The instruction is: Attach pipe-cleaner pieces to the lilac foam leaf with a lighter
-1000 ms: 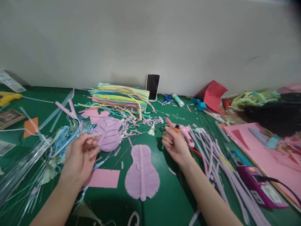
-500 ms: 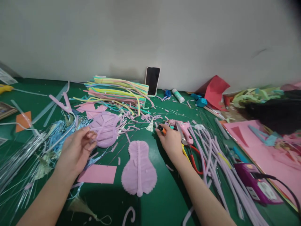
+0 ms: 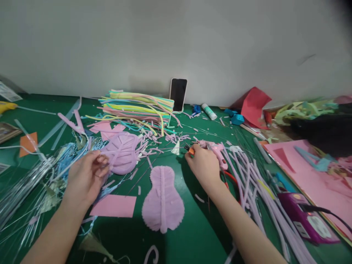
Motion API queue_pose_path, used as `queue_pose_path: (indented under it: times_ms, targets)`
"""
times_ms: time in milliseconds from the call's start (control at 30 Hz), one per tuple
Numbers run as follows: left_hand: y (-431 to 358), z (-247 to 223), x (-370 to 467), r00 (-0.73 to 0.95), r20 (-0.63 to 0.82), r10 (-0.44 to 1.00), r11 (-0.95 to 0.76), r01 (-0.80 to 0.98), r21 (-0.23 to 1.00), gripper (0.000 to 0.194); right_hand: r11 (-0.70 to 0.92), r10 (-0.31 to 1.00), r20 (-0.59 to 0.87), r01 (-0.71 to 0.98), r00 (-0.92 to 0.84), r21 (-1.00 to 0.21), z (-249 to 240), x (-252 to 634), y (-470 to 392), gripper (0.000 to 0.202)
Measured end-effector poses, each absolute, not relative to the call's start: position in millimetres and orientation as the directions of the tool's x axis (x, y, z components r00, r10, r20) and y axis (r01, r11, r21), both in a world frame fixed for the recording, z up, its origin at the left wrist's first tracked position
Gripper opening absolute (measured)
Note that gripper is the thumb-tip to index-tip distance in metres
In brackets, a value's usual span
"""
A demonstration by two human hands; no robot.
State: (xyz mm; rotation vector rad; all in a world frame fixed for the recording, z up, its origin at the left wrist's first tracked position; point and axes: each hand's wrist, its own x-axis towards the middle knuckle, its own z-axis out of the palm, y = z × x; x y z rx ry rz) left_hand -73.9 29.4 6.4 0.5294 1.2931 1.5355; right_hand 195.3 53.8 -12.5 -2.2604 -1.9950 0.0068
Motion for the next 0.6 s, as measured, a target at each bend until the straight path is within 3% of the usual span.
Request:
queue_pose_path:
  times_ms: [167,267,367,433,500,533,600]
  targets:
    - [28,5,-70,-0.419,-0.216,0.882,0.05,-0.372,0.927,0.018,-0.156,0.98,0.094,0.974,0.173,-0.164,-1,220,30,0.015]
    - [27,7,-68,-0.394,-0.191,0.899,0.038,-0.366,0.93,0.019,-0.122,0.986,0.06,0.914,0.157,-0.387,2,228,16,0.017]
    - [27,8,-70,-0.381,-0.154,0.912,0.003,-0.368,0.93,0.021,-0.141,0.99,-0.093,0.739,0.106,-0.659,4,225,3,0.019]
    - [25,6,-69,-0.383,-0.097,0.919,-0.041,-0.336,0.941,0.019,-0.202,0.976,-0.207,0.609,0.063,-0.767,4,220,-3,0.021]
    - [21,1,-67,-0.396,0.044,0.917,-0.113,-0.152,0.982,0.023,-0.258,0.958,-0.286,0.513,0.025,-0.819,3,214,-6,0.022]
    - [18,-2,-65,-0.389,0.159,0.907,-0.163,0.025,0.986,0.03,-0.277,0.951,-0.31,0.484,0.011,-0.83,2,211,-7,0.022]
    - [13,-10,-59,-0.244,0.421,0.873,-0.283,0.449,0.847,0.039,-0.297,0.941,-0.338,0.47,-0.002,-0.831,2,207,-6,0.022]
